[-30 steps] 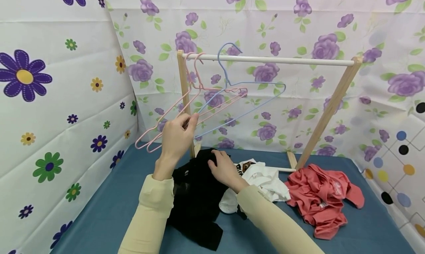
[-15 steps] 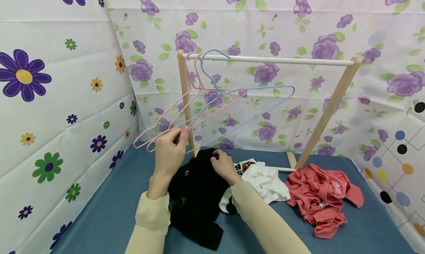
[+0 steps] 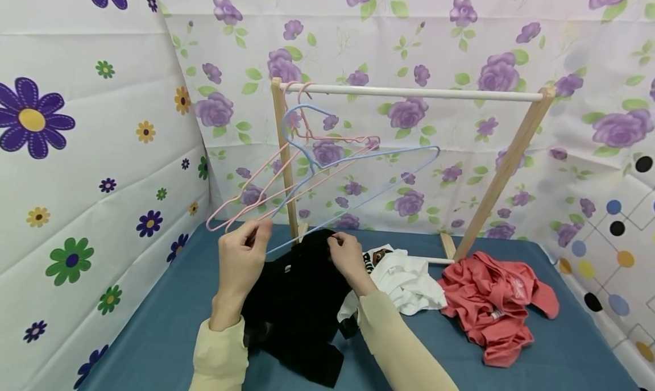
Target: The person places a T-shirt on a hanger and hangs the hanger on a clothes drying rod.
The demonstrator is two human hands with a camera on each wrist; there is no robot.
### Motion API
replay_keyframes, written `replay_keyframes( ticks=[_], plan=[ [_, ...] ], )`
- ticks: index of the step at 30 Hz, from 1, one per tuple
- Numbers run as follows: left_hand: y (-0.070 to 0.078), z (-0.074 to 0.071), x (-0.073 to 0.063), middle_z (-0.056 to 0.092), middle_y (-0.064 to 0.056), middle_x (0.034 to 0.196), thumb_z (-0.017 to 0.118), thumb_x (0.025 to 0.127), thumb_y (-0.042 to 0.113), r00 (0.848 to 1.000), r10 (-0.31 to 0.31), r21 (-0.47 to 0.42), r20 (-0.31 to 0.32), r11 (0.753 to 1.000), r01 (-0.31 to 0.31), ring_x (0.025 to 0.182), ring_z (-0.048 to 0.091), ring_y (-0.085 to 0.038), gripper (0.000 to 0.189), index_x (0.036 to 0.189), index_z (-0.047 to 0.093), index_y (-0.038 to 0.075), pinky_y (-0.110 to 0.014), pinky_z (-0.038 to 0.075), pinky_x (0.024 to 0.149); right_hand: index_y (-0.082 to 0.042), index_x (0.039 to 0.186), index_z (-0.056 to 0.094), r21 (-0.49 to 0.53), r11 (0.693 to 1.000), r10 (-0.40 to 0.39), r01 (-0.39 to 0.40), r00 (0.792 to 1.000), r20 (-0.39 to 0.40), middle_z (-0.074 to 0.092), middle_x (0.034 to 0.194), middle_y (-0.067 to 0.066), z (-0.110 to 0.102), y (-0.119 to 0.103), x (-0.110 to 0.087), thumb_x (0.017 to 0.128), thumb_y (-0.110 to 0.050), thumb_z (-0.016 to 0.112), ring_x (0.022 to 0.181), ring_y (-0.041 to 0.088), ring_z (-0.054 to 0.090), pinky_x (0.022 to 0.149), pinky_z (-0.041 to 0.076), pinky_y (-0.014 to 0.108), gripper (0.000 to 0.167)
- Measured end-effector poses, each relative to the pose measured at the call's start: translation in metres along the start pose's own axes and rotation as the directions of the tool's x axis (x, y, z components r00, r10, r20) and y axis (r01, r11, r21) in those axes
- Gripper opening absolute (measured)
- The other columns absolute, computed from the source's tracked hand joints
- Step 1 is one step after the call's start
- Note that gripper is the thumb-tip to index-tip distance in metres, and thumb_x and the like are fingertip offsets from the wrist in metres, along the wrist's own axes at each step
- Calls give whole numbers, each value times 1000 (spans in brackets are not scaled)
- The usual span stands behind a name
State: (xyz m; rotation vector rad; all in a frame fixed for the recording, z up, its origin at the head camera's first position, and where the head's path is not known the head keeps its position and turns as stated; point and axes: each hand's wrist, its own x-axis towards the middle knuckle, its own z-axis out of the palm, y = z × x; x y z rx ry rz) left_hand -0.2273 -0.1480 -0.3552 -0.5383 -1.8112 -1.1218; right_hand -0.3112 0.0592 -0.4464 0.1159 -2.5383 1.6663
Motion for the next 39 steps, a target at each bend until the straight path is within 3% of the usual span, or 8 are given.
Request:
replay_keyframes(
  ticks=[4,8,14,23,30,39],
  plan=[
    [-3,-5,-6,35,8,53,67,90,3,1000,25,5,10,1000,-25,45,27,-3,25,68,62,13,-20,21,44,-8,89,68,-34,997,-73,70,991,-114,59,66,7,-6,-12,-8,99,-26,55,54,19,52,55,42,33,25],
    [-8,-7,-11,34,6,52,67,88,-2,998,63,-2,6,998,-63,44,26,-4,27,65,58,10,-19,20,44,-5,81,67,-23,993,-116,114,968,-224,49,57,0,-17,-22,-17,95,-24,61,49,17,44,52,35,31,25],
    [-12,-10,-13,35,7,52,67,89,1,997,65,-18,29,998,-65,44,27,-4,25,67,61,12,-19,21,43,-1,77,66,97,979,-139,181,932,-333,52,57,1,-43,-27,-29,93,-16,63,51,15,48,51,37,27,22],
    [-14,-18,-13,38,10,54,68,90,4,994,72,-27,78,997,-70,44,29,-2,20,73,67,16,-19,23,43,4,70,58,248,938,-130,241,910,-393,49,52,5,-89,-35,-47,93,-8,62,43,12,48,43,40,24,26],
    [-13,-21,-12,38,11,55,68,88,0,990,78,-23,114,997,-76,44,29,-2,22,74,67,16,-19,23,43,14,72,55,262,943,-70,205,892,-447,49,52,5,-126,-43,-55,92,0,55,46,13,49,45,37,21,25],
    [-12,-23,-12,38,14,56,67,92,6,986,79,-16,149,997,-77,44,28,-1,18,78,69,18,-18,23,43,5,71,58,283,929,-52,241,838,-544,50,56,4,-158,-35,-54,94,-5,58,46,14,49,48,44,23,25]
  ],
)
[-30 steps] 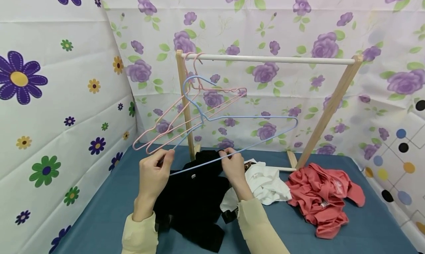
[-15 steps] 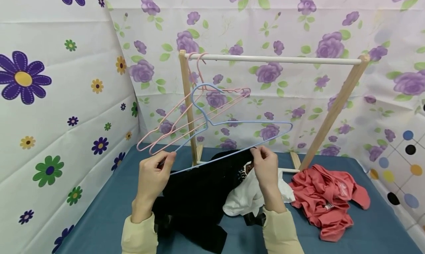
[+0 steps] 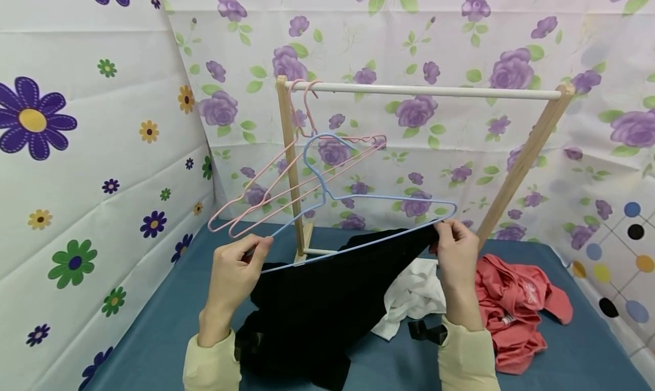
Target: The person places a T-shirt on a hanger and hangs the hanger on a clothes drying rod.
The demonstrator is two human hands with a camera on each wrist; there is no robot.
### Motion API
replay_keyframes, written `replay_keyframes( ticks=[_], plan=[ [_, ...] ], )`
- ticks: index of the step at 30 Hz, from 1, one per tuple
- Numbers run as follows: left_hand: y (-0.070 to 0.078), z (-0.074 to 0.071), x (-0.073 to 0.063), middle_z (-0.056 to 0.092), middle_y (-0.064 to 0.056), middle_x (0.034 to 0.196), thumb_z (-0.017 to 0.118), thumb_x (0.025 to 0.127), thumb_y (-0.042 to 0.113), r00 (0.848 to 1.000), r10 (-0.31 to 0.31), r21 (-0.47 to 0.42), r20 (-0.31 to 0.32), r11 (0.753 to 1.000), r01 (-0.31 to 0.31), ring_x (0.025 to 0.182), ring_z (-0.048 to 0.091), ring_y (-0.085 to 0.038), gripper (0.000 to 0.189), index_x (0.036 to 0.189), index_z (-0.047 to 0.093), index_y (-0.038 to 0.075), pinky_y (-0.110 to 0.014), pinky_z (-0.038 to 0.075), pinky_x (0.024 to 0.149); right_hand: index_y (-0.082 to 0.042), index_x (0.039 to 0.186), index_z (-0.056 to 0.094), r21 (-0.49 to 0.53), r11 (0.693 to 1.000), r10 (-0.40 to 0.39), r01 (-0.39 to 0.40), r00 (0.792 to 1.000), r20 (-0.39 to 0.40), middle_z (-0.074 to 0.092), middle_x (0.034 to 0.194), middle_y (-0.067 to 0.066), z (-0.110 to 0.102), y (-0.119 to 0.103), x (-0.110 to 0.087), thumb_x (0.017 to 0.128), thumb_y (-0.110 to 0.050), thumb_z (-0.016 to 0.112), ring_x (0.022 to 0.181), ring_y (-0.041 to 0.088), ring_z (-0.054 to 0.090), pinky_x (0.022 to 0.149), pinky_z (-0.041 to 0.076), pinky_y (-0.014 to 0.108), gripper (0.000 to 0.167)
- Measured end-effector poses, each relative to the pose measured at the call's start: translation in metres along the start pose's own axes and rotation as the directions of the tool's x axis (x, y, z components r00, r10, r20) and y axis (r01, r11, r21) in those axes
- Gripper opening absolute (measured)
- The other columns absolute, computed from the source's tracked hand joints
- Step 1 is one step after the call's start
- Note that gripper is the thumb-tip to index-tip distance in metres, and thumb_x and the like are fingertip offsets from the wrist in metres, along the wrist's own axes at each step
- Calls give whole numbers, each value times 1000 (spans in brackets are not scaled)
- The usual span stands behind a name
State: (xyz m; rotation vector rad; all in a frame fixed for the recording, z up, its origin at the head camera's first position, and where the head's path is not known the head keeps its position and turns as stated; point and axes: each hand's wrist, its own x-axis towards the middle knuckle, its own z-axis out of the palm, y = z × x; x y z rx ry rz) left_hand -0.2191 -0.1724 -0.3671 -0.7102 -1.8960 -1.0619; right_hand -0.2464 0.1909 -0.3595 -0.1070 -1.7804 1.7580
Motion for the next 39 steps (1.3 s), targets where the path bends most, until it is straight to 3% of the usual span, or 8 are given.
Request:
replay_keyframes(
  ticks=[7,14,22,27,32,36,39],
  plan=[
    [3,0,0,37,13,54,67,92,7,999,-15,3,41,1000,15,43,29,-1,19,77,68,17,-19,23,43,3,72,59,45,999,10,-7,998,-66,50,54,3,-19,-9,8,94,-5,58,43,14,48,45,43,23,23],
    [7,-1,2,39,12,53,67,91,4,995,-36,18,97,999,34,43,30,-1,21,77,67,19,-19,24,43,6,73,55,72,997,17,-11,997,-71,48,55,9,-35,-16,11,96,-10,61,42,18,45,38,36,24,28],
    [11,1,1,35,14,53,67,92,6,989,-39,53,139,998,32,43,28,0,22,76,64,22,-19,24,43,4,76,59,-109,993,-43,34,996,-79,52,54,12,-50,-18,3,95,-13,63,40,16,48,38,38,23,26],
    [14,0,1,34,15,53,67,92,9,991,-24,97,134,995,11,43,27,0,22,76,64,22,-19,24,43,-3,80,66,-307,945,-137,108,988,-73,56,59,5,-55,-19,-1,97,-21,62,46,16,49,42,36,24,25],
    [17,0,2,33,16,53,68,92,10,993,42,140,109,989,-57,43,26,2,19,76,66,21,-18,22,42,-6,83,70,-431,886,-223,171,972,-73,59,63,4,-59,-21,-5,96,-20,61,50,15,48,48,36,24,21],
    [20,2,3,35,15,53,60,99,25,990,107,156,89,980,-120,43,25,2,26,75,66,19,-17,20,41,-7,84,71,-514,831,-272,211,961,-44,61,66,3,-63,-24,-7,96,-17,57,54,14,49,51,36,23,21],
    [23,2,3,33,14,53,50,103,38,983,150,177,104,970,-167,44,22,3,39,72,62,18,-16,17,41,-7,83,71,-531,820,-263,213,965,-19,60,65,3,-68,-27,-9,96,-17,56,55,14,49,51,36,24,22]
  ],
)
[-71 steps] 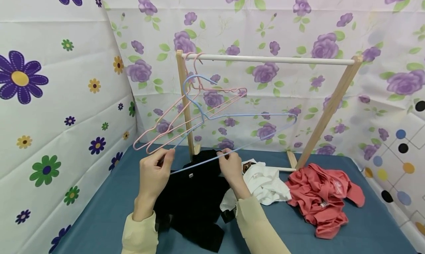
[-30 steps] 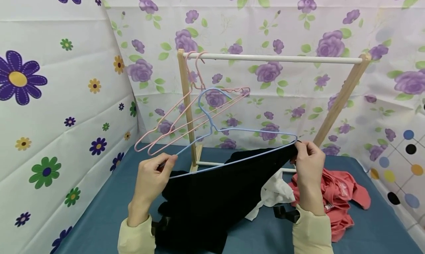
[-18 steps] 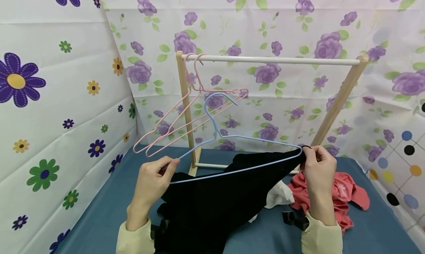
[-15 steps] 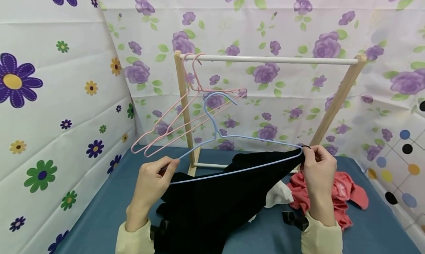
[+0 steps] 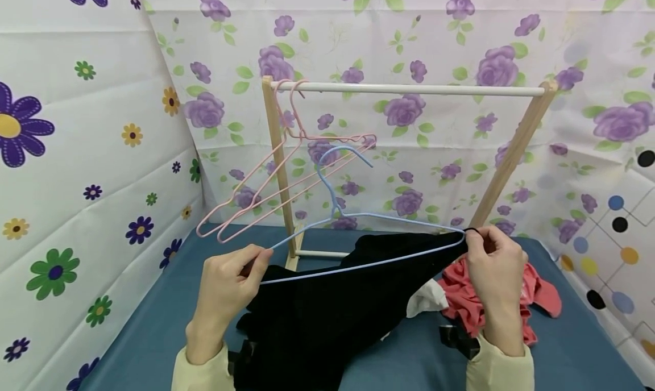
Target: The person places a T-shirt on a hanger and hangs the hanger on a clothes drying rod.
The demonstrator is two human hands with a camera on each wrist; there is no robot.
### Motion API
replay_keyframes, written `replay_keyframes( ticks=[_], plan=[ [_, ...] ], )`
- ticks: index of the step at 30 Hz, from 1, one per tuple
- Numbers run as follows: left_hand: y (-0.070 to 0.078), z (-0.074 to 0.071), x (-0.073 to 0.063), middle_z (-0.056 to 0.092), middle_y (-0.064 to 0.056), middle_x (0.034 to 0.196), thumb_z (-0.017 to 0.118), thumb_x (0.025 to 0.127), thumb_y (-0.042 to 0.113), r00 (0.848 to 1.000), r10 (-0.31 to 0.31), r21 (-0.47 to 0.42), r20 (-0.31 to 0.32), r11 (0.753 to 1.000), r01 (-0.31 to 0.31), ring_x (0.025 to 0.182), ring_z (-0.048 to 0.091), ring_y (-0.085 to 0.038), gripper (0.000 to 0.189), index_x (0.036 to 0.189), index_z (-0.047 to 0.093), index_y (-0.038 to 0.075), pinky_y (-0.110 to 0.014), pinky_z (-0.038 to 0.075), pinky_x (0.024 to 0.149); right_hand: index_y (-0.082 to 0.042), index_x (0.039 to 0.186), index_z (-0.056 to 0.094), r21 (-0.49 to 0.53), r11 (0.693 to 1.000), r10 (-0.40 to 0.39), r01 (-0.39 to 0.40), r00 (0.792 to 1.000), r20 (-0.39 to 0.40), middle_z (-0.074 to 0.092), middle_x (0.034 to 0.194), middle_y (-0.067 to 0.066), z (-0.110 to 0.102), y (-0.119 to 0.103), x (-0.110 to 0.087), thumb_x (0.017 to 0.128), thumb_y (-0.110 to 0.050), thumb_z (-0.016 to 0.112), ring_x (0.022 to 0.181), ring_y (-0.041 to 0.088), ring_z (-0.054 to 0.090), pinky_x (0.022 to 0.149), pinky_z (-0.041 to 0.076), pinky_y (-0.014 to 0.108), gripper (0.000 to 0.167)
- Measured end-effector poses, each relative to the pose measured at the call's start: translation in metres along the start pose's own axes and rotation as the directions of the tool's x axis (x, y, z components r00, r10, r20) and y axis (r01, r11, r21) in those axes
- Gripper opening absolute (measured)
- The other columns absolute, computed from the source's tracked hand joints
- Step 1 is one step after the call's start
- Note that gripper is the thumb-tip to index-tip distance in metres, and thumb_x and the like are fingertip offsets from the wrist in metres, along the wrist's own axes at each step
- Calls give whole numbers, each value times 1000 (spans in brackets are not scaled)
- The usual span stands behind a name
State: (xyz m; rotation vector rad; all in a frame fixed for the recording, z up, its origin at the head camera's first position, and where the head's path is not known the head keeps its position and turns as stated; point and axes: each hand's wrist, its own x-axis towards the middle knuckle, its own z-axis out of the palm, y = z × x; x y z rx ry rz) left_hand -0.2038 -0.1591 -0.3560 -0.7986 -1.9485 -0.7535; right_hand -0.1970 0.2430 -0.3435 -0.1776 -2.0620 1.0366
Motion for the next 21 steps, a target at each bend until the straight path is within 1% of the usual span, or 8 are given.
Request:
replay_keyframes(
  ticks=[3,6,10,12,14,16,18,21],
  plan=[
    [3,-3,0,29,15,54,46,105,40,999,22,12,37,1000,-23,45,19,4,40,71,57,20,-15,16,42,-7,84,71,2,1000,17,-17,1000,17,59,65,3,-6,-3,-1,96,-17,58,55,15,48,49,35,24,21],
    [7,-6,1,29,15,56,46,105,38,997,24,1,69,1000,-24,45,20,4,38,74,57,19,-14,17,42,-7,85,71,-19,1000,15,-15,1000,10,59,67,3,-9,-6,-3,96,-18,58,57,14,48,51,35,23,20],
    [11,-6,2,31,14,56,46,105,37,996,19,-14,83,1000,-18,45,22,4,36,78,61,18,-14,19,43,-6,84,70,-73,996,-53,50,998,-31,60,67,4,-7,-7,-5,95,-17,58,60,10,48,56,36,24,20],
    [13,-4,3,31,13,56,46,105,37,996,12,-18,88,1000,-10,46,22,3,37,77,61,17,-14,18,43,-6,83,70,-90,991,-101,96,993,-54,60,68,5,-5,-6,-6,94,-15,58,59,8,47,57,35,24,19],
    [13,-1,4,31,14,56,45,105,37,996,20,-25,85,1000,-18,46,21,4,38,77,61,17,-14,18,43,-5,82,69,-97,985,-147,139,987,-72,58,67,6,-1,-5,-6,93,-14,58,59,9,46,58,34,25,18],
    [13,3,4,31,13,55,46,105,36,996,29,-36,85,999,-26,45,20,3,37,76,61,17,-14,18,43,-4,82,69,-90,979,-192,185,978,-78,58,70,7,3,-4,-6,93,-12,59,61,12,47,60,35,28,17],
    [12,8,3,30,13,55,47,104,35,996,35,-47,86,998,-31,45,20,3,36,76,61,17,-15,18,42,-1,82,69,-63,974,-220,215,973,-73,57,76,10,7,-4,-6,92,-11,60,68,19,49,66,35,32,16],
    [10,14,3,31,11,54,47,104,35,997,33,-49,74,998,-29,44,20,2,37,76,61,16,-16,18,42,1,86,69,7,977,-211,212,977,-36,56,90,13,10,-3,-6,93,-10,62,81,21,51,73,35,34,15]
  ],
)
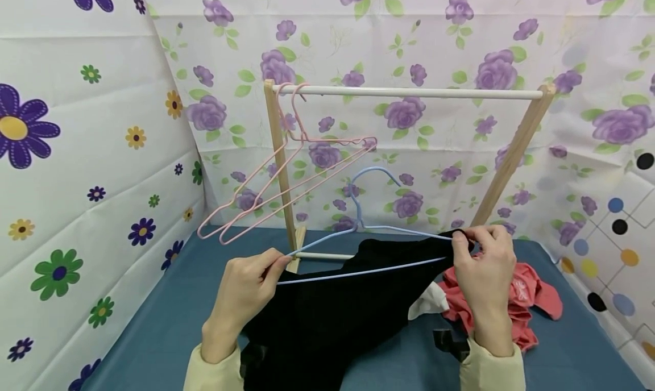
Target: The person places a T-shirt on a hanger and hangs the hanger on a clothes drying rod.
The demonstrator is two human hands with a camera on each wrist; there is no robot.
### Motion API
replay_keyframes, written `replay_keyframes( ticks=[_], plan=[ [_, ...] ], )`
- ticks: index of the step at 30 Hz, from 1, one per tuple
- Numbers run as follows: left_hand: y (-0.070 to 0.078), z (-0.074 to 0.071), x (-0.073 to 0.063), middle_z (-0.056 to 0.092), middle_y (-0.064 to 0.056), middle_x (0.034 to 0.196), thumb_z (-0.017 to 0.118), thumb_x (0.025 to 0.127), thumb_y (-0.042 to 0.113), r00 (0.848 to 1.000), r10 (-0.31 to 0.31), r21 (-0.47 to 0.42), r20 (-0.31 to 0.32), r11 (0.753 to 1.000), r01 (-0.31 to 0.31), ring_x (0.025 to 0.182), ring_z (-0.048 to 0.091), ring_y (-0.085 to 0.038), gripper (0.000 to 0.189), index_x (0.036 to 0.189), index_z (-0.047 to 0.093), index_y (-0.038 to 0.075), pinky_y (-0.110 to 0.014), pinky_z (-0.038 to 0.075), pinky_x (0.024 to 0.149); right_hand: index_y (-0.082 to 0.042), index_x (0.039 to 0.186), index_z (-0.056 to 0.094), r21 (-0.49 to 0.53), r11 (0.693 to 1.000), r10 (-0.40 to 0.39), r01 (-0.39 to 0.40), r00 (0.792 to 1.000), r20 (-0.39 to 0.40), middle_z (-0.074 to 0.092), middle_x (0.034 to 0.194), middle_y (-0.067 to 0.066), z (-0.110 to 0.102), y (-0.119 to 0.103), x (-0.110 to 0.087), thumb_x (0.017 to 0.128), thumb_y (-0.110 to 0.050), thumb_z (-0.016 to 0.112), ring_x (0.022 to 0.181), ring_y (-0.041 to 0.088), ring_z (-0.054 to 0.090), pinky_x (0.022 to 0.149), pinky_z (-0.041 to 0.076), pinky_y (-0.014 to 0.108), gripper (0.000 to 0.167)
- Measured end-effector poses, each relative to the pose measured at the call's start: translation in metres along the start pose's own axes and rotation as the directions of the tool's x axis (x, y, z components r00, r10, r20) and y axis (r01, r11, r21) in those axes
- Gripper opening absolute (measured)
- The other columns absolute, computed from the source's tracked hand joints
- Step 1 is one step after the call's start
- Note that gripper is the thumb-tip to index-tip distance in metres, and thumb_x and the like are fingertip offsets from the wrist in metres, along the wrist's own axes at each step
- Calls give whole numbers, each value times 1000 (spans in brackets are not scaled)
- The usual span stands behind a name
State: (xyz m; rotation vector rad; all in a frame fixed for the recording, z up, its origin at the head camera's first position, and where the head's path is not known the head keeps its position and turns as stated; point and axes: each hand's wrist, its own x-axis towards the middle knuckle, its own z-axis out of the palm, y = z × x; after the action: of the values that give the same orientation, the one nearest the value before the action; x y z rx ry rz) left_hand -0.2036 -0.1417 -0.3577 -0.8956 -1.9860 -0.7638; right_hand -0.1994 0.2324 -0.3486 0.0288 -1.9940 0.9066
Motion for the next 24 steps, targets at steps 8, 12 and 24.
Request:
replay_keyframes(
  ticks=[8,12,24],
  plan=[
    [-11,2,-2,27,14,54,62,98,23,995,-56,107,-78,992,64,44,18,3,26,73,57,15,-19,18,42,7,118,58,563,798,-47,-217,908,417,58,103,7,-12,12,5,108,-17,40,87,14,56,76,45,21,32],
    [-17,1,-5,26,15,53,72,89,11,990,-97,121,-99,987,108,44,19,3,22,73,57,17,-20,18,42,12,138,42,756,539,-197,-372,817,542,52,129,11,-21,23,7,109,-7,29,105,15,55,89,44,23,37],
    [-24,0,-7,31,12,52,57,100,31,985,-106,89,-137,989,118,41,21,1,29,76,62,15,-20,19,41,11,123,58,586,810,-247,-41,881,403,68,105,1,-21,37,5,96,15,49,60,9,48,51,35,24,29]
  ],
)
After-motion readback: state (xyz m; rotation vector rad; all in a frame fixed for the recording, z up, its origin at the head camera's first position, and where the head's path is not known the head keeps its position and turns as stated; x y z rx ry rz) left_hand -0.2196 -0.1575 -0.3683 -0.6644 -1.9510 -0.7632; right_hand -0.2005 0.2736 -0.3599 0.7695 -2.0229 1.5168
